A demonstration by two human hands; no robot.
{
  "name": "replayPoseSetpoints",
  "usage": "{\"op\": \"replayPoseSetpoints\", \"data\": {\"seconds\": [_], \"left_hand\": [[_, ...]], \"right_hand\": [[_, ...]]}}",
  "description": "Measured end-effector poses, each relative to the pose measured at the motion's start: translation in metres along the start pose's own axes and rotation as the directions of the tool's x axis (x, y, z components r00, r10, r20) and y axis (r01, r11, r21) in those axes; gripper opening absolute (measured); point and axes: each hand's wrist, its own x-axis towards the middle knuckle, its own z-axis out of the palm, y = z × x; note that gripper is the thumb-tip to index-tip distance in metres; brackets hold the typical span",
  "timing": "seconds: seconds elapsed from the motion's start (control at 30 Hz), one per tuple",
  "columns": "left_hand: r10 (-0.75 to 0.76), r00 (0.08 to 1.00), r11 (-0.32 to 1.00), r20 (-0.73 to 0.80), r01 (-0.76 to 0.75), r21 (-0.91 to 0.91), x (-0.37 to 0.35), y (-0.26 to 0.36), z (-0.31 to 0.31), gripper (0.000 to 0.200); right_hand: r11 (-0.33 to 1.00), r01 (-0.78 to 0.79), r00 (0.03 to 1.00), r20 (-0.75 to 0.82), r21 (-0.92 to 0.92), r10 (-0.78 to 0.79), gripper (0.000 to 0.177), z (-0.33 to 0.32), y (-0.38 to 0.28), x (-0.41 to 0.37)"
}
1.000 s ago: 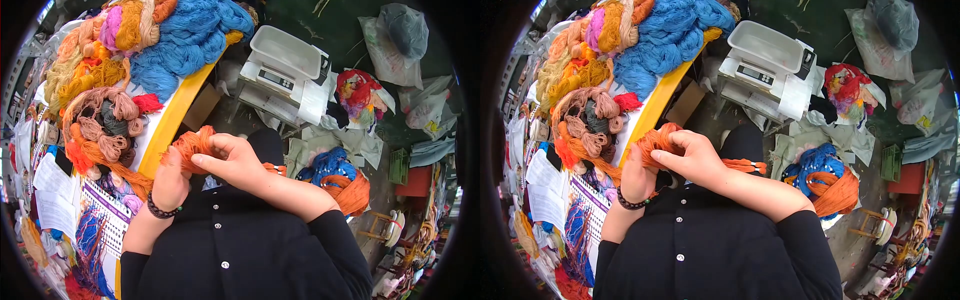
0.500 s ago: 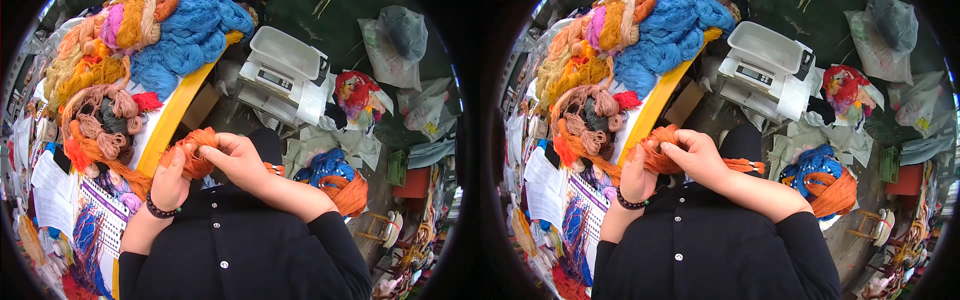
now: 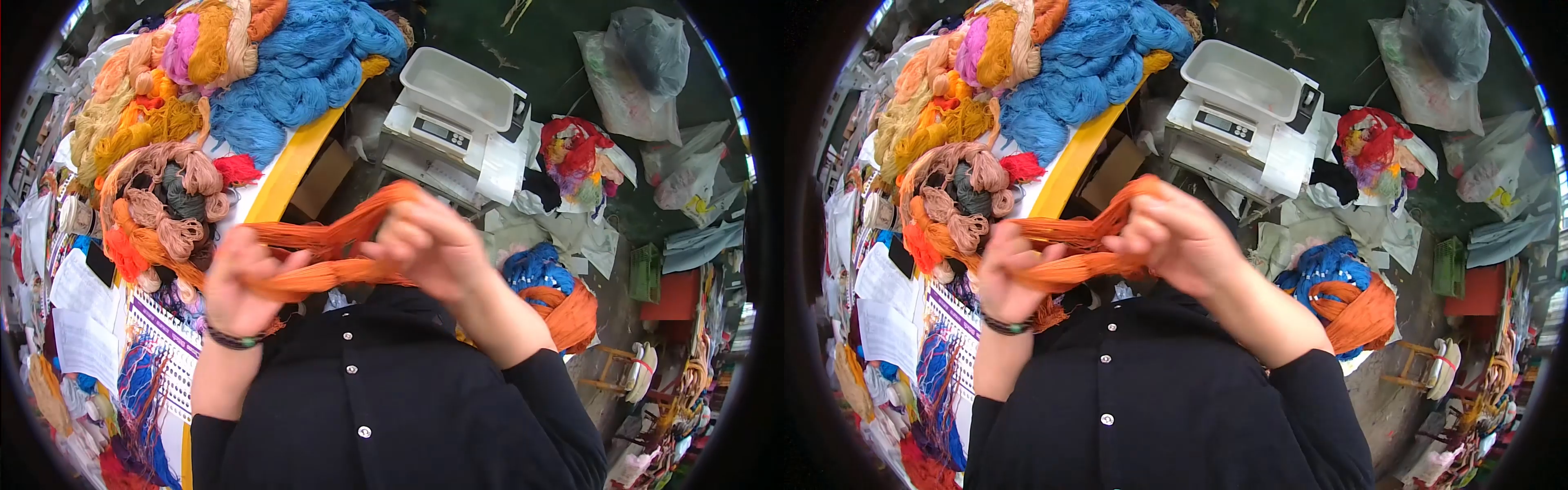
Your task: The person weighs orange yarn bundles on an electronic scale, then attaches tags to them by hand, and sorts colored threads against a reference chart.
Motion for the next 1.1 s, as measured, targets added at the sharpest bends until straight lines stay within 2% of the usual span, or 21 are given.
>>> {"op": "replayPoseSetpoints", "data": {"seconds": [0.03, 0.07, 0.1, 0.13, 0.2, 0.23, 0.27, 0.33, 0.37, 0.4, 0.57, 0.67, 0.7, 0.73, 0.8, 0.83, 0.87, 0.93, 0.97, 1.03, 1.1], "left_hand": [[-0.031, 0.997, 0.976, 0.067, 0.045, -0.214, -0.002, 0.019, 0.006, 0.019], [0.016, 0.995, 0.921, 0.094, 0.022, -0.388, -0.008, 0.045, -0.014, 0.018], [0.041, 0.999, 0.965, 0.036, -0.030, -0.262, -0.015, 0.068, -0.014, 0.017], [0.084, 0.994, 0.966, 0.065, -0.066, -0.249, -0.018, 0.089, -0.019, 0.017], [0.139, 0.990, 0.976, 0.009, -0.135, -0.172, -0.028, 0.138, -0.044, 0.021], [0.175, 0.982, 0.984, -0.067, -0.177, -0.019, -0.032, 0.158, -0.052, 0.024], [0.170, 0.981, 0.985, -0.089, -0.171, -0.011, -0.035, 0.175, -0.063, 0.027], [0.223, 0.966, 0.967, -0.134, -0.202, 0.154, -0.046, 0.226, -0.109, 0.026], [0.249, 0.958, 0.957, -0.144, -0.220, 0.188, -0.051, 0.249, -0.130, 0.027], [0.314, 0.920, 0.931, -0.235, -0.249, 0.267, -0.055, 0.268, -0.145, 0.028], [0.462, 0.760, 0.869, -0.458, -0.284, 0.406, -0.063, 0.329, -0.196, 0.029], [0.517, 0.679, 0.847, -0.521, -0.320, 0.423, -0.066, 0.360, -0.214, 0.032], [0.579, 0.615, 0.806, -0.536, -0.330, 0.492, -0.064, 0.362, -0.210, 0.033], [0.639, 0.545, 0.759, -0.543, -0.333, 0.560, -0.064, 0.364, -0.206, 0.033], [0.688, 0.488, 0.720, -0.538, -0.368, 0.588, -0.068, 0.371, -0.204, 0.035], [0.735, 0.425, 0.676, -0.529, -0.404, 0.616, -0.067, 0.376, -0.205, 0.037], [0.751, 0.430, 0.657, -0.501, -0.409, 0.634, -0.063, 0.368, -0.197, 0.035], [0.678, 0.628, 0.684, -0.382, -0.349, 0.641, -0.057, 0.376, -0.201, 0.031], [0.725, 0.589, 0.619, -0.356, -0.330, 0.713, -0.037, 0.328, -0.158, 0.028], [0.609, 0.757, 0.697, -0.237, -0.368, 0.615, -0.015, 0.289, -0.124, 0.027], [0.456, 0.878, 0.754, -0.144, -0.296, 0.587, 0.006, 0.241, -0.085, 0.026]], "right_hand": [[0.998, -0.061, 0.980, 0.194, 0.030, 0.054, 0.008, -0.008, -0.024, -0.012], [0.993, -0.053, 0.982, 0.173, -0.107, 0.071, 0.016, -0.006, -0.047, -0.032], [0.988, -0.034, 0.993, 0.111, -0.147, 0.051, 0.024, -0.014, -0.060, -0.049], [0.861, -0.008, 0.993, -0.104, -0.509, -0.052, 0.033, -0.010, -0.076, -0.066], [0.643, -0.117, 0.899, -0.356, -0.757, -0.255, 0.025, -0.035, -0.104, -0.087], [0.580, -0.077, 0.873, -0.336, -0.811, -0.354, 0.018, -0.063, -0.124, -0.096], [0.537, -0.179, 0.805, -0.437, -0.824, -0.402, 0.011, -0.067, -0.143, -0.107], [0.574, -0.123, 0.739, -0.460, -0.810, -0.492, 0.009, -0.103, -0.183, -0.132], [0.632, -0.104, 0.653, -0.532, -0.768, -0.539, 0.009, -0.109, -0.198, -0.142], [0.658, -0.101, 0.629, -0.560, -0.747, -0.539, 0.008, -0.126, -0.218, -0.158], [0.685, 0.055, 0.355, -0.627, -0.727, -0.694, 0.009, -0.190, -0.297, -0.223], [0.619, 0.035, 0.163, -0.607, -0.785, -0.778, 0.008, -0.221, -0.337, -0.260], [0.607, 0.047, 0.066, -0.604, -0.793, -0.795, 0.008, -0.229, -0.350, -0.270], [0.562, 0.093, -0.167, -0.569, -0.822, -0.805, 0.008, -0.230, -0.355, -0.272], [0.534, 0.077, -0.254, -0.534, -0.842, -0.806, 0.009, -0.260, -0.384, -0.307], [0.522, 0.048, -0.151, -0.523, -0.851, -0.839, 0.010, -0.256, -0.386, -0.312], [0.502, 0.043, -0.015, -0.503, -0.864, -0.864, 0.010, -0.248, -0.381, -0.304], [0.477, 0.015, 0.256, -0.458, -0.879, -0.851, 0.015, -0.212, -0.352, -0.267], [0.432, -0.007, 0.326, -0.410, -0.902, -0.852, 0.013, -0.191, -0.335, -0.248], [0.316, -0.068, 0.356, -0.319, -0.946, -0.878, 0.012, -0.143, -0.302, -0.212], [0.168, -0.064, 0.490, -0.178, -0.984, -0.853, 0.012, -0.100, -0.284, -0.194]]}}
